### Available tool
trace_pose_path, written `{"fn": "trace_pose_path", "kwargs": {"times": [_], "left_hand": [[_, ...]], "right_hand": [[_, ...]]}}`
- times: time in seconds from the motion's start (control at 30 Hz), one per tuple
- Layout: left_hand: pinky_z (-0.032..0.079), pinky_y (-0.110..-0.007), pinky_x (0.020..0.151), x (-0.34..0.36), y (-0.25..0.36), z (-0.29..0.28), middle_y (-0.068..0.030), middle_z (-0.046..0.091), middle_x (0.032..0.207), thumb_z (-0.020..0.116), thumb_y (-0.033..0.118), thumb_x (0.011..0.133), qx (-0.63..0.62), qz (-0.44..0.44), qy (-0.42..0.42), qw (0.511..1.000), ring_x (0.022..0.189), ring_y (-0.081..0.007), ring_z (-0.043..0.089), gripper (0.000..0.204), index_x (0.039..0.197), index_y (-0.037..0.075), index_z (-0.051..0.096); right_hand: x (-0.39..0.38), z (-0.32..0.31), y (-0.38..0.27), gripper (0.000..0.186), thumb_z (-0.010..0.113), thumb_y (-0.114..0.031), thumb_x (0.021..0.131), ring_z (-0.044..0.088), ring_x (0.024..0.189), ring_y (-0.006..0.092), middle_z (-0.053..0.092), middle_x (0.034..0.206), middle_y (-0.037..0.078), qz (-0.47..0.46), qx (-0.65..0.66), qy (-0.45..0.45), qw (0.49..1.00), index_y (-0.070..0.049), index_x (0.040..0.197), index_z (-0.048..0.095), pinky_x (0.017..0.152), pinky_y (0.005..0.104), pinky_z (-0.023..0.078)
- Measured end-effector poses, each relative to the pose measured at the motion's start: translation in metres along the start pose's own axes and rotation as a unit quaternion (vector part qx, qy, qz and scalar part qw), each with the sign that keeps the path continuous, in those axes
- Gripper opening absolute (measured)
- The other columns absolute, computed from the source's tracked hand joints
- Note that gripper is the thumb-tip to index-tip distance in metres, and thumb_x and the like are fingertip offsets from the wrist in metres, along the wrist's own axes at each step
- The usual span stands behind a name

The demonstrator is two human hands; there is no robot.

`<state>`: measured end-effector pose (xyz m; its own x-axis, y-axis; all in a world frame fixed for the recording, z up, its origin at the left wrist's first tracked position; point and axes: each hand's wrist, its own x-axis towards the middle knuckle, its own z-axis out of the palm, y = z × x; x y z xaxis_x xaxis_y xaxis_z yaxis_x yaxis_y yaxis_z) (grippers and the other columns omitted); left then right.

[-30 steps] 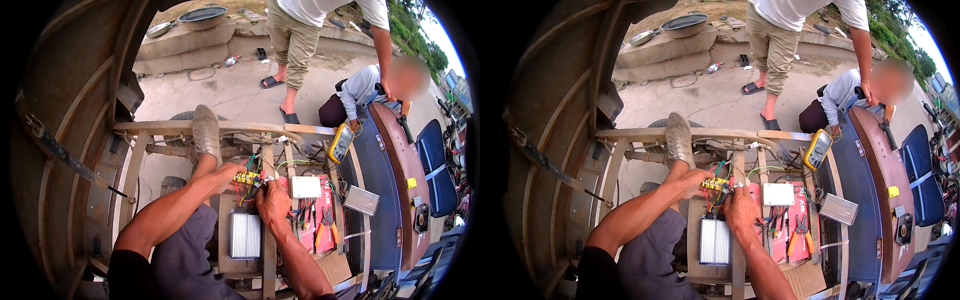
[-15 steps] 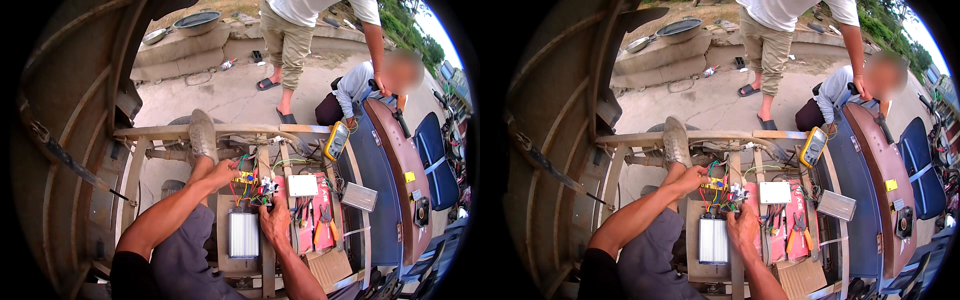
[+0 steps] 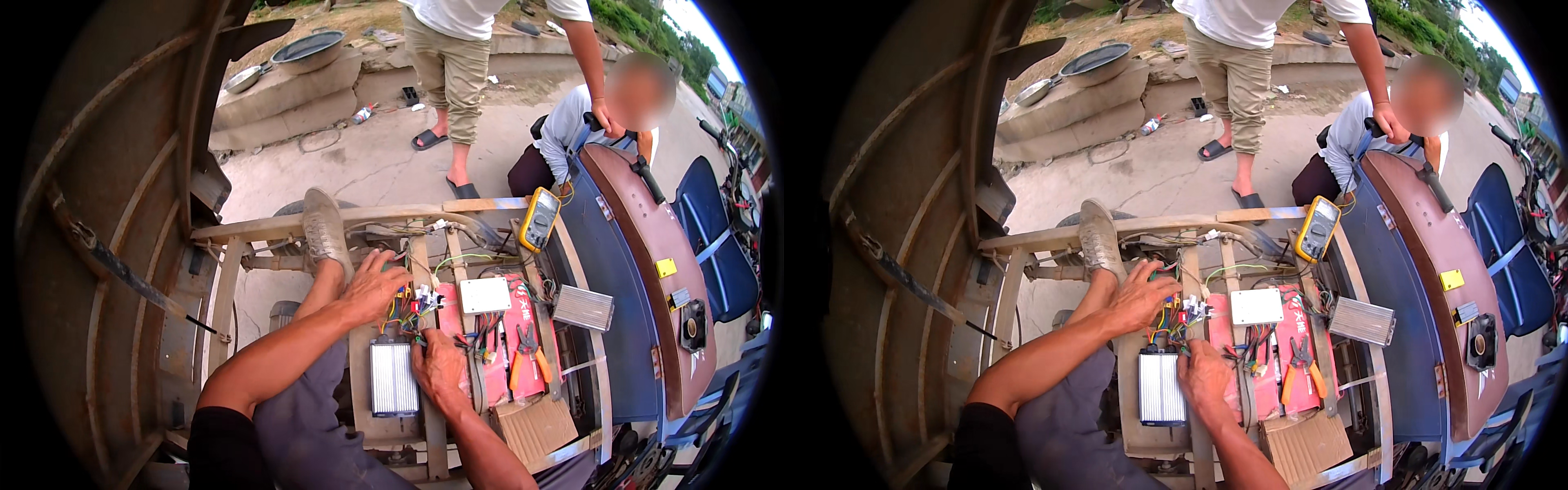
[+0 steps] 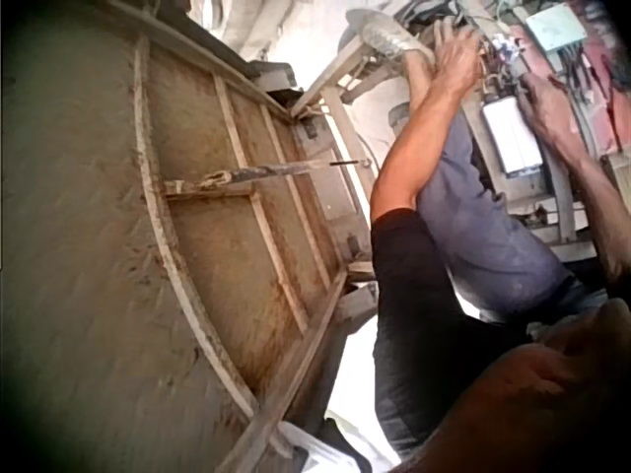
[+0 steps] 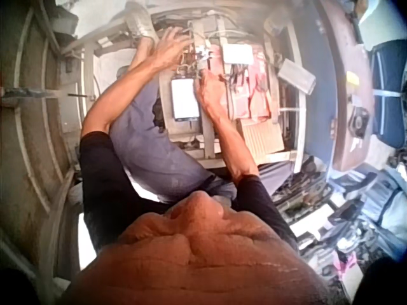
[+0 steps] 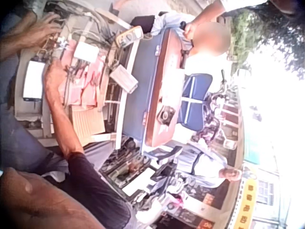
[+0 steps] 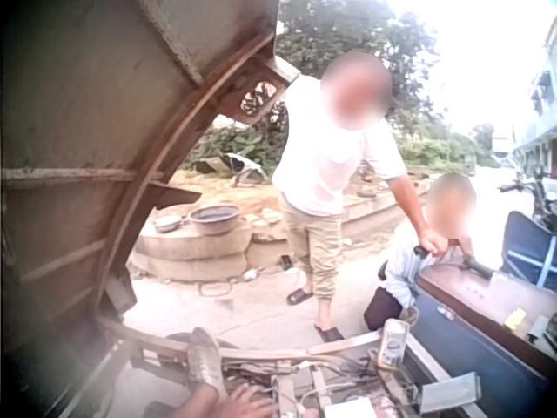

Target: The person connects and organizes electrical wires within a vehicle chassis by hand, occasionally using a multimeter to check connections while receiving assistance from another person.

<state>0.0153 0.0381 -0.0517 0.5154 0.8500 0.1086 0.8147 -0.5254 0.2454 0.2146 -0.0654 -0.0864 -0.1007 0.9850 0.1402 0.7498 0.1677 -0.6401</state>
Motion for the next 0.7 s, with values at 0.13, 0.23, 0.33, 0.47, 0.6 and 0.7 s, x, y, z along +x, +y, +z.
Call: {"fn": "trace_pose_path", "kwargs": {"times": [0.13,0.23,0.33,0.47,0.6,0.7], "left_hand": [[0.032,-0.049,0.112,0.004,0.003,-0.002,-0.0057,0.064,0.121,0.068,0.004,0.075,0.026,0.04,0.032,0.998,0.129,-0.0355,0.045,0.041,0.116,0.01,0.067],[0.037,-0.047,0.107,0.004,0.006,-0.003,-0.0075,0.064,0.116,0.068,0.004,0.073,0.007,0.036,0.045,0.998,0.123,-0.0335,0.049,0.039,0.111,0.008,0.066],[0.041,-0.044,0.101,0.0,0.002,0.003,-0.0085,0.062,0.113,0.068,0.005,0.073,-0.003,0.019,0.03,0.999,0.118,-0.0316,0.051,0.033,0.106,0.006,0.067],[0.044,-0.042,0.1,0.0,0.01,-0.004,-0.0107,0.059,0.115,0.066,0.004,0.078,0.019,0.045,0.037,0.998,0.116,-0.0315,0.05,0.029,0.107,0.005,0.064],[0.044,-0.044,0.099,-0.003,0.008,0.002,-0.0118,0.057,0.115,0.063,0.005,0.08,0.05,0.083,-0.04,0.994,0.113,-0.0313,0.052,0.024,0.104,0.005,0.062],[0.046,-0.04,0.095,-0.009,0.014,0.007,-0.0107,0.058,0.109,0.064,0.008,0.078,0.095,0.073,0.021,0.993,0.107,-0.0292,0.056,0.023,0.101,0.006,0.064]], "right_hand": [[-0.004,0.005,0.004,0.02,0.067,-0.015,0.082,0.065,0.08,0.0335,0.064,0.086,0.012,-0.02,0.002,0.016,1.0,-0.008,0.1,0.064,0.069,0.046,0.052],[-0.007,0.005,0.004,0.02,0.067,-0.014,0.083,0.065,0.082,0.033,0.064,0.086,0.012,-0.036,0.012,0.033,0.999,-0.009,0.101,0.064,0.07,0.0452,0.052],[-0.007,0.007,0.005,0.02,0.067,-0.014,0.083,0.065,0.082,0.0326,0.064,0.086,0.012,-0.043,0.021,0.039,0.998,-0.009,0.102,0.065,0.071,0.0448,0.052],[-0.005,0.009,0.008,0.02,0.066,-0.015,0.084,0.066,0.082,0.032,0.064,0.087,0.012,-0.053,0.026,0.049,0.997,-0.009,0.103,0.065,0.071,0.0447,0.052],[-0.005,0.008,0.007,0.019,0.066,-0.016,0.084,0.066,0.083,0.0318,0.065,0.087,0.012,-0.056,0.032,0.052,0.997,-0.009,0.103,0.064,0.071,0.0448,0.052],[-0.006,0.009,0.008,0.019,0.066,-0.015,0.084,0.066,0.082,0.0318,0.064,0.086,0.012,-0.047,0.029,0.035,0.998,-0.009,0.101,0.064,0.07,0.045,0.052]]}}
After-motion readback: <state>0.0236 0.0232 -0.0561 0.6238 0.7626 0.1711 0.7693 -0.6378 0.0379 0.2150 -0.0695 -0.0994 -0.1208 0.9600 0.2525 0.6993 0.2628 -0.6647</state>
